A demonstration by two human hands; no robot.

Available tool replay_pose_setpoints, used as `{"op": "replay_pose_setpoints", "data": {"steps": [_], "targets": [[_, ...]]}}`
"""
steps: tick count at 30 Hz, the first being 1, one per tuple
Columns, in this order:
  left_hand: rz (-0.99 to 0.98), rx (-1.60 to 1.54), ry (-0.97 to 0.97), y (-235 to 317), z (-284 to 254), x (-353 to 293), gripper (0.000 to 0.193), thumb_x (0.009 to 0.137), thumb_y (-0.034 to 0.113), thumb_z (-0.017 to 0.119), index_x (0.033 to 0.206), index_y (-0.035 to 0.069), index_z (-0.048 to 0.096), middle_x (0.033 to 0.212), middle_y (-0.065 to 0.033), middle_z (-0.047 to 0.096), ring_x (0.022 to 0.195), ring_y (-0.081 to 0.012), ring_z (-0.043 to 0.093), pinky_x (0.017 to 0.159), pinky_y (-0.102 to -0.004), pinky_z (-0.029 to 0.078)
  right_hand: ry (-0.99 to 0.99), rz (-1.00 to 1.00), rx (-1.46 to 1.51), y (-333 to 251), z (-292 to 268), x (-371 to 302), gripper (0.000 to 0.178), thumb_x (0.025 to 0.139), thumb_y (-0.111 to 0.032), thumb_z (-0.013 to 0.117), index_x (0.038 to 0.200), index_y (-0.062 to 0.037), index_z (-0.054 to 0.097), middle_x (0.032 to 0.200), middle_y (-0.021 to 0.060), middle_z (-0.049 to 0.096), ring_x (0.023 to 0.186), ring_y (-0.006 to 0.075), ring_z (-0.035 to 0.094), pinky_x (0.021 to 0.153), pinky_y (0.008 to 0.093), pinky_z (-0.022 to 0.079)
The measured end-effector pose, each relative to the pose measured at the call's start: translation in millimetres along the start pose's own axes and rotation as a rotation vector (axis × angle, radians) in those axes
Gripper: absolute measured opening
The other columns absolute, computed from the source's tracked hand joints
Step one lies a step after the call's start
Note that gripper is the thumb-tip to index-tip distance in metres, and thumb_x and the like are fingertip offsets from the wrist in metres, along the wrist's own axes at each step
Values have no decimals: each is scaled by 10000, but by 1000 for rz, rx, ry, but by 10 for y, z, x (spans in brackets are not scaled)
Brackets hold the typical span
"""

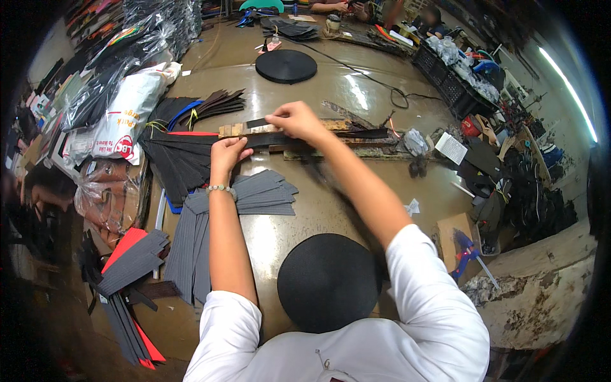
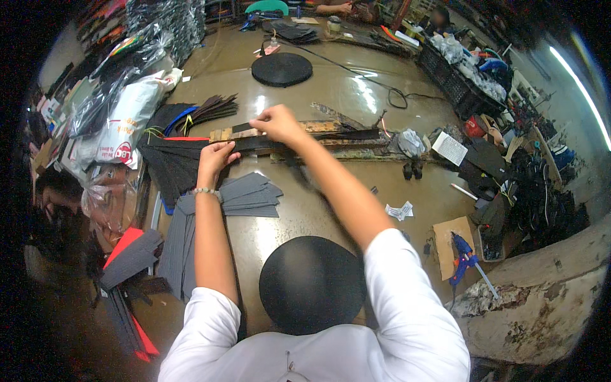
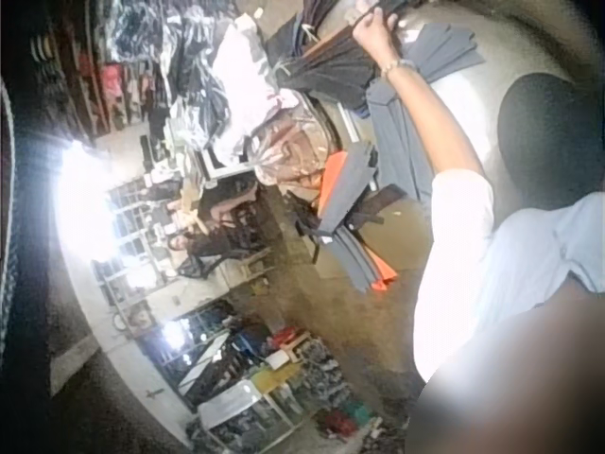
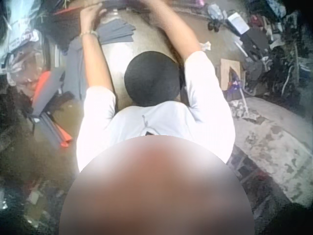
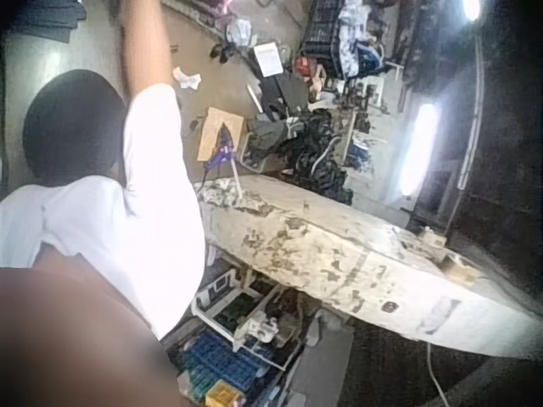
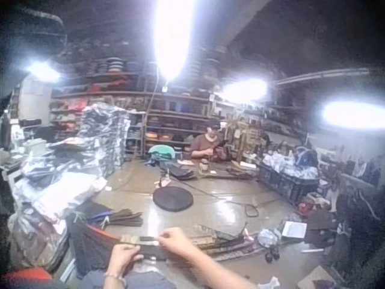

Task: The person measures and cuts a black strap using a wooden ruler and a cutting tool on a workbench. They then repeatedly place and align multiple black fabric pieces along the ruler, adjusting their positions by hand.

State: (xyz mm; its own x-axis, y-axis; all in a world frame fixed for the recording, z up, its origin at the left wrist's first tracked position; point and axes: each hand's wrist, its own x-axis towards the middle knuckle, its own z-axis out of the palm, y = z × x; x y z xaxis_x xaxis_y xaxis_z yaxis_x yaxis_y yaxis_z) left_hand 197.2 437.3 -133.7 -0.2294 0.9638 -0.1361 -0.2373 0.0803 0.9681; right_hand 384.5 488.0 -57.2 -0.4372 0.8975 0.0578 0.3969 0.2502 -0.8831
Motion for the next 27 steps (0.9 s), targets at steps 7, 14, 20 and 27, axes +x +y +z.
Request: {"op": "replay_pose_setpoints", "data": {"steps": [7,14,20,27], "targets": [[-26,71,138,82,118,-9,372,763,287,674,745,-80,617,671,-100,612,543,-123,599,482,-204,495,64,6,-155,274,261,262,234,713,-236,675,666,-8,655,564,76,625,493,143,594,529,287,477],[228,425,314,61,258,-65,411,754,264,693,580,-90,580,527,-67,558,476,-136,598,424,-253,479,165,-217,-424,12,-80,-15,259,653,-219,718,797,-11,660,745,182,637,698,279,632,686,355,487],[241,374,282,4,223,-1,405,765,269,686,587,-77,574,530,-57,548,474,-119,585,430,-250,485,46,-47,-230,-142,-1784,-1100,255,730,-259,700,841,-32,664,697,26,637,627,87,561,549,240,442],[223,362,270,-1,210,13,388,772,261,680,681,-110,615,563,-60,551,465,-97,550,428,-233,495,358,304,-28,690,-2361,-1430,249,752,-283,693,714,-50,615,579,-20,530,456,39,397,405,193,284]]}}
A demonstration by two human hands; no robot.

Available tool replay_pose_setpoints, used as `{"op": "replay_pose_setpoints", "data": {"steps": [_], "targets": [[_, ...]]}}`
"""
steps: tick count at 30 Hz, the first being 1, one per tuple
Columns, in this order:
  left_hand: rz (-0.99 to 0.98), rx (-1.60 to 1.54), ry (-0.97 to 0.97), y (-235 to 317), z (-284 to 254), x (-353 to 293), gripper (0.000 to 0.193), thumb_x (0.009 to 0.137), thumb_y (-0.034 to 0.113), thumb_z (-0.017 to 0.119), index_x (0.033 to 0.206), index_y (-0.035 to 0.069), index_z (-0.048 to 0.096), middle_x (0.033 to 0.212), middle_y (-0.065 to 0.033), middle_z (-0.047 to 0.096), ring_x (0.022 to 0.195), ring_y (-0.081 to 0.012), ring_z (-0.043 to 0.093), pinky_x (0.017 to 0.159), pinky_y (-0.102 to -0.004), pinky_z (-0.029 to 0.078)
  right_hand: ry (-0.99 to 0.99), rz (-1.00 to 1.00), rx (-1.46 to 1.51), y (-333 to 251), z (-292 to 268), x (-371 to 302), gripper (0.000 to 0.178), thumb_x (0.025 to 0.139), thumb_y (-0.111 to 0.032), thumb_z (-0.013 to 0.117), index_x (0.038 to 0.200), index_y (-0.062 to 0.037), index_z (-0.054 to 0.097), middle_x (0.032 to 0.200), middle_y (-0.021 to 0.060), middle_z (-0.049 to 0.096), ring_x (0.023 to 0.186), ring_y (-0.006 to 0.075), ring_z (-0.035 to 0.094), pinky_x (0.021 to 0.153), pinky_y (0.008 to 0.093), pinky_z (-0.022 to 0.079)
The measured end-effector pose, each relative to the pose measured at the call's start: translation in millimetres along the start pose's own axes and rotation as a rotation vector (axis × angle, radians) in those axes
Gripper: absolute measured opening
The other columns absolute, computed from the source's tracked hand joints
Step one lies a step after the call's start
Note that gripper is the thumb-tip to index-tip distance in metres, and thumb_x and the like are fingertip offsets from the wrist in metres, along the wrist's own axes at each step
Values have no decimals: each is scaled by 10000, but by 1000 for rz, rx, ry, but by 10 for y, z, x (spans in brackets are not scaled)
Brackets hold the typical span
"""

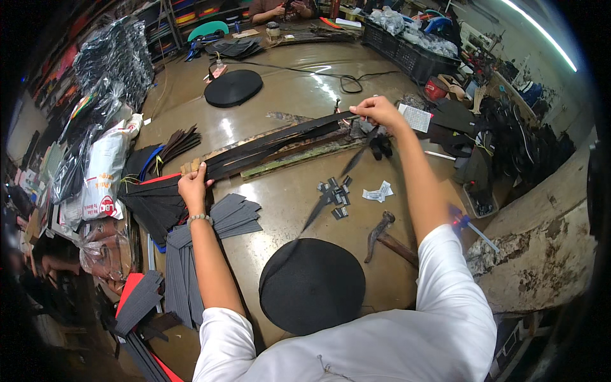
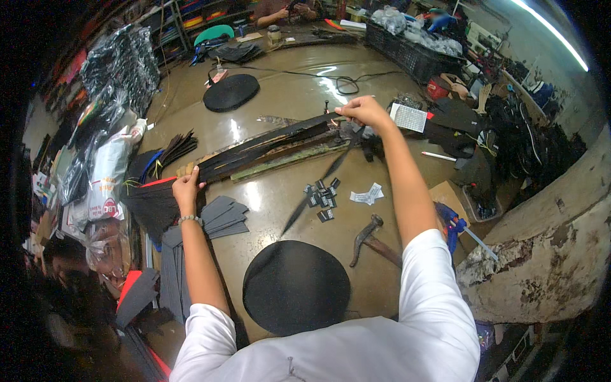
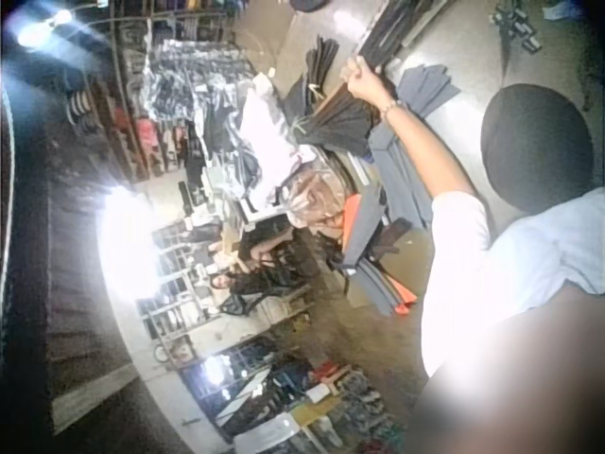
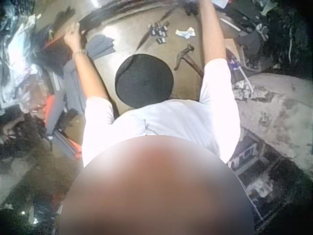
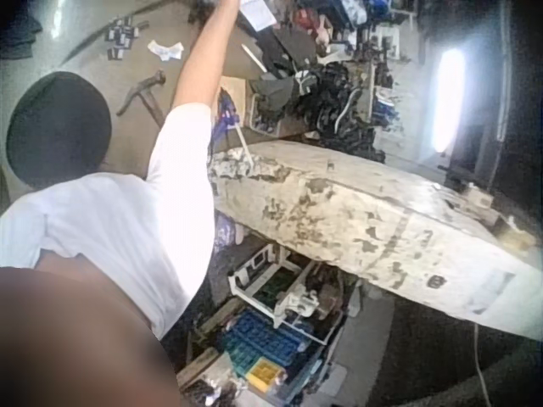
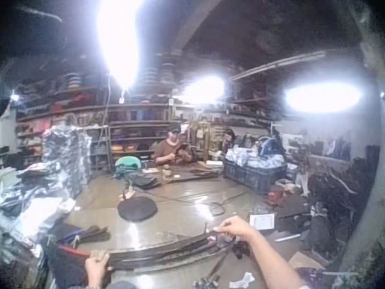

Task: The person measures and cuts a black strap using a wooden ruler and a cutting tool on a workbench. They then repeatedly place and align multiple black fabric pieces along the ruler, adjusting their positions by hand.

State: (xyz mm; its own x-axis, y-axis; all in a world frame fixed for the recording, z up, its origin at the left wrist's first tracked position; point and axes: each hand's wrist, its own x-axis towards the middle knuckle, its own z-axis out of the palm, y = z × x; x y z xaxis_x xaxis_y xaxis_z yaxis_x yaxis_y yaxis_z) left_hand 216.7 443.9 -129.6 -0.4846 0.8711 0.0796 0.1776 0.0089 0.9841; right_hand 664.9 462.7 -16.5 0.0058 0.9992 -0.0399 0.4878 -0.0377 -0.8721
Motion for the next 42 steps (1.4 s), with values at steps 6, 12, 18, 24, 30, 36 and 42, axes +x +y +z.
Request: {"op": "replay_pose_setpoints", "data": {"steps": [6,12,18,24,30,36,42], "targets": [[-41,-25,10,-12,2,7,381,774,252,680,665,-104,604,562,-53,546,457,-91,538,419,-226,485,235,-113,-83,550,206,401,308,714,-304,704,685,-3,647,561,42,576,485,119,511,486,270,404],[-44,-66,-7,12,-2,-15,393,774,256,682,629,-96,584,546,-40,524,455,-85,534,411,-223,469,323,-213,-337,649,262,423,283,677,-291,711,681,-12,664,611,134,613,544,224,586,563,326,456],[-17,6,-2,35,-9,-30,404,774,258,681,633,-107,582,544,-43,521,462,-100,546,422,-235,475,319,-219,-405,714,272,477,242,661,-259,717,685,-24,667,651,168,614,599,298,601,597,352,466],[-4,-23,-25,-1,-9,-4,408,771,260,683,637,-112,582,557,-58,531,471,-106,553,426,-244,491,627,-336,-186,285,200,31,229,777,-225,646,772,4,636,592,95,600,499,141,563,476,275,430],[-5,-72,-33,-19,-7,14,365,766,232,691,634,-92,585,562,-42,526,464,-109,547,427,-211,485,418,-721,594,-881,110,-1076,207,918,-253,469,906,-46,474,659,14,495,408,47,389,365,162,300],[-56,-171,-124,-19,-64,59,302,772,201,681,654,-62,592,579,-32,537,468,-114,554,460,-195,486,25,-342,678,-910,368,-2680,194,939,-258,403,920,-66,429,641,50,509,351,79,393,338,176,341],[-102,-115,-129,-15,-79,93,270,776,184,671,678,-58,603,601,-31,547,502,-122,578,460,-204,494,-178,-207,-235,-46,941,-2701,274,902,-232,461,1078,-25,499,897,123,607,816,193,605,720,325,485]]}}
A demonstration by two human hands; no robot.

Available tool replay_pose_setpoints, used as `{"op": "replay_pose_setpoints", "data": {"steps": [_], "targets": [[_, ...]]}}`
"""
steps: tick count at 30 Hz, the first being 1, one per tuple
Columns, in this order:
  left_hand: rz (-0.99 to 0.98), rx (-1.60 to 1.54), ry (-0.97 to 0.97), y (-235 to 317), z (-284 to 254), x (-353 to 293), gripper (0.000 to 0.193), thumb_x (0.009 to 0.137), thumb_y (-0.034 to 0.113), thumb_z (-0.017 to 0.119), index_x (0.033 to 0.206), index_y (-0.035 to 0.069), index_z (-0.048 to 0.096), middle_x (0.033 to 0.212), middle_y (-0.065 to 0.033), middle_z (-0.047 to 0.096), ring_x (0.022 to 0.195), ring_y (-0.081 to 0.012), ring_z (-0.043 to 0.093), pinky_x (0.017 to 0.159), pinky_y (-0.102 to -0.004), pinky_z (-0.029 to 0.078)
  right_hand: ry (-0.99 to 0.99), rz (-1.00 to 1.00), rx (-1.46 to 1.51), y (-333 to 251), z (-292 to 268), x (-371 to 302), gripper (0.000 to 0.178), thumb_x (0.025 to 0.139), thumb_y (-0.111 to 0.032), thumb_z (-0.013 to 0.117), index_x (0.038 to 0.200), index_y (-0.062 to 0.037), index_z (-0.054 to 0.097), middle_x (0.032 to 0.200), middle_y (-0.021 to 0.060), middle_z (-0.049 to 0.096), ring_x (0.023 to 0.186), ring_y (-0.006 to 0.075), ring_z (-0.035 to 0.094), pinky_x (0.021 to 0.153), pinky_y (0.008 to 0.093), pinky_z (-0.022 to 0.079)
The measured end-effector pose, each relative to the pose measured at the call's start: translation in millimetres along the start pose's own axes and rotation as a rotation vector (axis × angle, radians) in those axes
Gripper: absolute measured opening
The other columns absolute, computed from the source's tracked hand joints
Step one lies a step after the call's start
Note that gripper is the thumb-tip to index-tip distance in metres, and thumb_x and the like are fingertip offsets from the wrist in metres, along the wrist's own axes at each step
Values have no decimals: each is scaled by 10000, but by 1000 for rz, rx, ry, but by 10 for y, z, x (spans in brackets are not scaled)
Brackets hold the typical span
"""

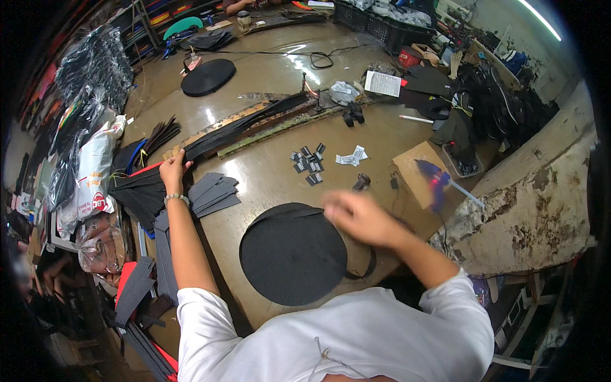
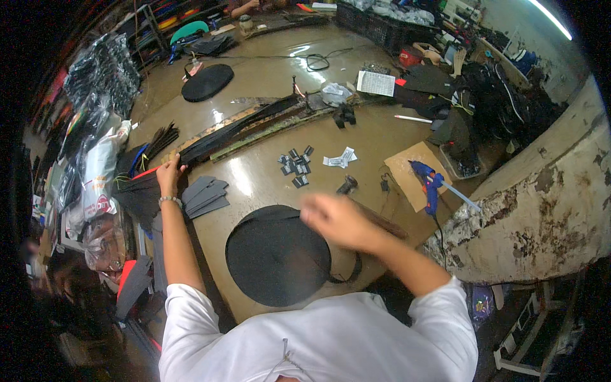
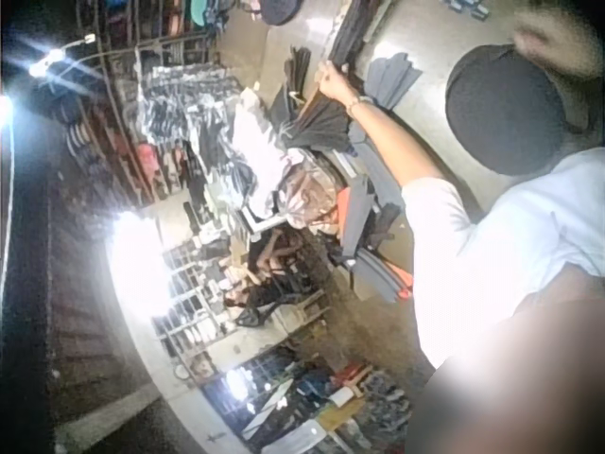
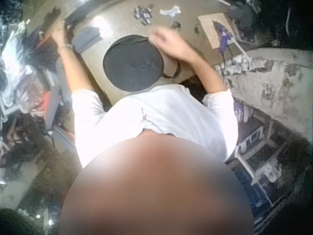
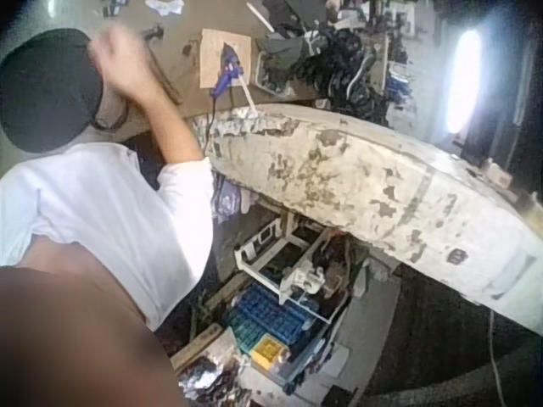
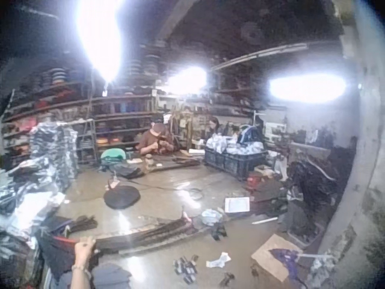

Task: The person measures and cuts a black strap using a wooden ruler and a cutting tool on a workbench. They then repeatedly place and align multiple black fabric pieces along the ruler, adjusting their positions by hand.

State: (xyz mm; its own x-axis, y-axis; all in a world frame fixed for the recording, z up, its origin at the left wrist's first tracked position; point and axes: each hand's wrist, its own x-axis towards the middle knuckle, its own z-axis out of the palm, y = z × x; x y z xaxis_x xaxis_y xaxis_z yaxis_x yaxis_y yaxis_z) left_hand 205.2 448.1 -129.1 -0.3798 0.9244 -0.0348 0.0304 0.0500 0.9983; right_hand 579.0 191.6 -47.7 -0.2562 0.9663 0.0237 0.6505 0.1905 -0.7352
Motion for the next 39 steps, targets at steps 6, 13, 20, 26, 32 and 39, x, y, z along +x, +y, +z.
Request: {"op": "replay_pose_setpoints", "data": {"steps": [6,13,20,26,32,39], "targets": [[369,759,124,336,-92,-451,329,783,256,639,835,-68,613,754,-133,616,647,-258,612,605,-345,502,36,-190,-469,1158,-645,872,426,848,-332,521,1206,-102,497,1282,168,423,1192,336,377,996,400,301],[845,365,-805,626,927,-1497,567,756,429,629,1177,71,501,1225,-168,468,1163,-305,420,979,-386,328,141,-142,-383,1730,-598,652,343,863,-248,503,1163,-82,533,1289,130,433,1218,345,358,1005,399,309],[1232,909,-1088,199,1761,-1597,883,703,690,489,1379,186,226,1421,-180,163,1318,-375,111,1061,-488,124,488,-26,-709,1763,-912,683,272,845,-112,485,1096,-27,549,1204,154,490,1141,308,436,942,366,379],[1242,930,-1113,77,2106,-1502,584,872,490,395,1351,174,292,1408,-118,243,1314,-339,160,1070,-452,144,577,-202,-572,1650,-1049,1666,275,779,-37,537,1051,-27,573,1045,188,557,987,338,521,845,393,416],[1264,644,-968,333,2071,-1649,466,860,396,488,1228,114,453,1357,-130,333,1290,-341,224,1059,-434,203,525,-157,-588,1546,-1093,1811,168,766,-42,478,894,-23,585,864,171,564,859,351,540,736,419,431],[1222,179,-784,1345,859,-2425,245,738,50,636,982,64,607,1057,-90,580,1030,-279,536,873,-385,421,653,60,-633,1534,-1153,795,161,773,-42,479,885,-13,590,910,180,568,879,368,535,744,423,433]]}}
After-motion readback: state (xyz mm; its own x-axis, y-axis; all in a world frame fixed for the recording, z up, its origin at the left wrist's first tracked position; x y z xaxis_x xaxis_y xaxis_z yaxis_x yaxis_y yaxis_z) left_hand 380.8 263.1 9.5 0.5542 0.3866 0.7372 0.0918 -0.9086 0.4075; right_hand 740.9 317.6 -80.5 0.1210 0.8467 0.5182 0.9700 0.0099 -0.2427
